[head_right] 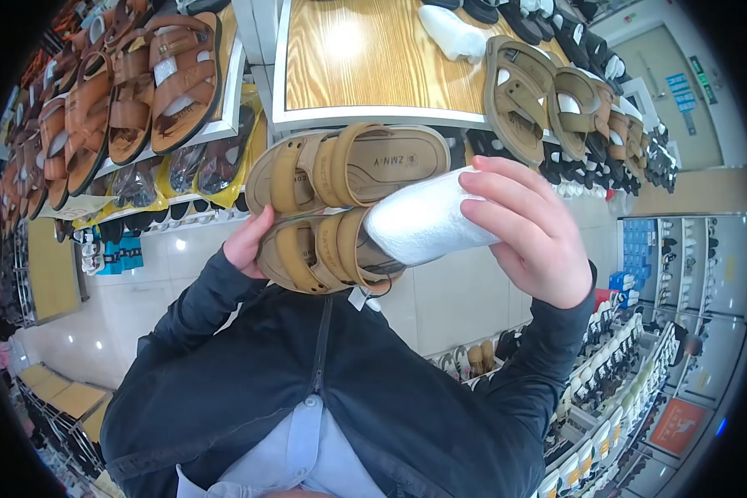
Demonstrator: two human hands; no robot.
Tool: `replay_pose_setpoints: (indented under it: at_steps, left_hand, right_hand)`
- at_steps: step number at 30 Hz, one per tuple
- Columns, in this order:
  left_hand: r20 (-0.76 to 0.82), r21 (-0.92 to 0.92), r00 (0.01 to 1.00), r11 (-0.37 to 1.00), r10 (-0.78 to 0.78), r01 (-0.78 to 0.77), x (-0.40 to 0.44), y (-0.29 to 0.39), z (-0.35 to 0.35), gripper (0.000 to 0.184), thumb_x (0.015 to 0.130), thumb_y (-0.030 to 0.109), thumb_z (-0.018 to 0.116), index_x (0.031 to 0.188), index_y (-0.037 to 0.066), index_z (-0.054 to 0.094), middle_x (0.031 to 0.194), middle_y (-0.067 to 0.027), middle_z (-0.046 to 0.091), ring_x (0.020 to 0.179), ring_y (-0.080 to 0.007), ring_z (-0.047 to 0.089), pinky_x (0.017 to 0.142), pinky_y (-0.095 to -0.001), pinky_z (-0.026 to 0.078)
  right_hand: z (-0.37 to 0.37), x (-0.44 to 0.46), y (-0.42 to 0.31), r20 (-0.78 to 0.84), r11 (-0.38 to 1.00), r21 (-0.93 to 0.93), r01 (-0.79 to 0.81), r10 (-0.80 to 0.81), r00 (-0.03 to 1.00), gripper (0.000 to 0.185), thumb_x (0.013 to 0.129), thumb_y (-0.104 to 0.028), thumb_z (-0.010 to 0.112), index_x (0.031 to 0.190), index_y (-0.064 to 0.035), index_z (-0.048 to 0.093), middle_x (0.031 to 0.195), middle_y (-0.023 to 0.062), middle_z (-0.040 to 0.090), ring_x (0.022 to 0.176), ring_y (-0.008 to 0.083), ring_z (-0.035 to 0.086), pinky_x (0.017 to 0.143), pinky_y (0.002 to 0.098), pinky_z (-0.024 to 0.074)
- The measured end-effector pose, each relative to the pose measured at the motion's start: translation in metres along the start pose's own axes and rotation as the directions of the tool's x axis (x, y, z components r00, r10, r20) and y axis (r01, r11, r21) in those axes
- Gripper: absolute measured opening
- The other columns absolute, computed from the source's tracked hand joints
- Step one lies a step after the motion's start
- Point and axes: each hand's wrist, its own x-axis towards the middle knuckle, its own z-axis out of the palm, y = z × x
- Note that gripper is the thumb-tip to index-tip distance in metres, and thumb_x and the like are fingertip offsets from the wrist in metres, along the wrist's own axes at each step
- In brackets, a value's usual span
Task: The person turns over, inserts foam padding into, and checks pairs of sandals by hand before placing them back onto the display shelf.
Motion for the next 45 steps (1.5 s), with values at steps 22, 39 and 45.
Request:
replay_pose_setpoints:
  at_steps: [22,39,45]
  left_hand:
    - [-0.064,0.017,0.997,0.999,0.035,-0.034,0.002,0.005,0.002,0.058,0.111,0.038,0.045,0.152,-0.002,0.037,0.149,-0.0194,0.053,0.134,-0.032,0.057,0.111,-0.049,0.049]
    - [-0.099,0.065,0.987,0.991,0.123,-0.117,-0.003,0.0,0.007,0.053,0.111,0.032,0.046,0.152,0.0,0.035,0.148,-0.0194,0.052,0.133,-0.032,0.058,0.109,-0.0487,0.051]
    - [-0.123,0.034,0.981,0.989,0.15,-0.147,-0.006,-0.004,0.012,0.052,0.111,0.031,0.045,0.152,0.0,0.036,0.148,-0.0196,0.052,0.132,-0.0315,0.058,0.108,-0.0484,0.052]
  right_hand:
    - [0.065,-0.016,-0.008,-0.083,0.999,0.047,0.019,-0.015,0.996,0.063,0.063,0.003,0.081,0.124,-0.0074,0.066,0.126,0.0117,0.066,0.114,0.0375,0.065,0.093,0.0448,0.0584]
    - [0.061,-0.014,-0.031,0.032,0.966,0.099,-0.24,0.238,0.971,0.07,0.069,-0.006,0.085,0.135,-0.0044,0.061,0.128,0.0153,0.063,0.109,0.0333,0.065,0.092,0.0414,0.0545]
    - [0.088,-0.026,-0.038,0.017,0.873,0.296,-0.387,0.4,0.916,0.057,0.074,-0.008,0.086,0.126,-0.0023,0.063,0.105,0.0117,0.066,0.084,0.0253,0.069,0.074,0.0353,0.0566]
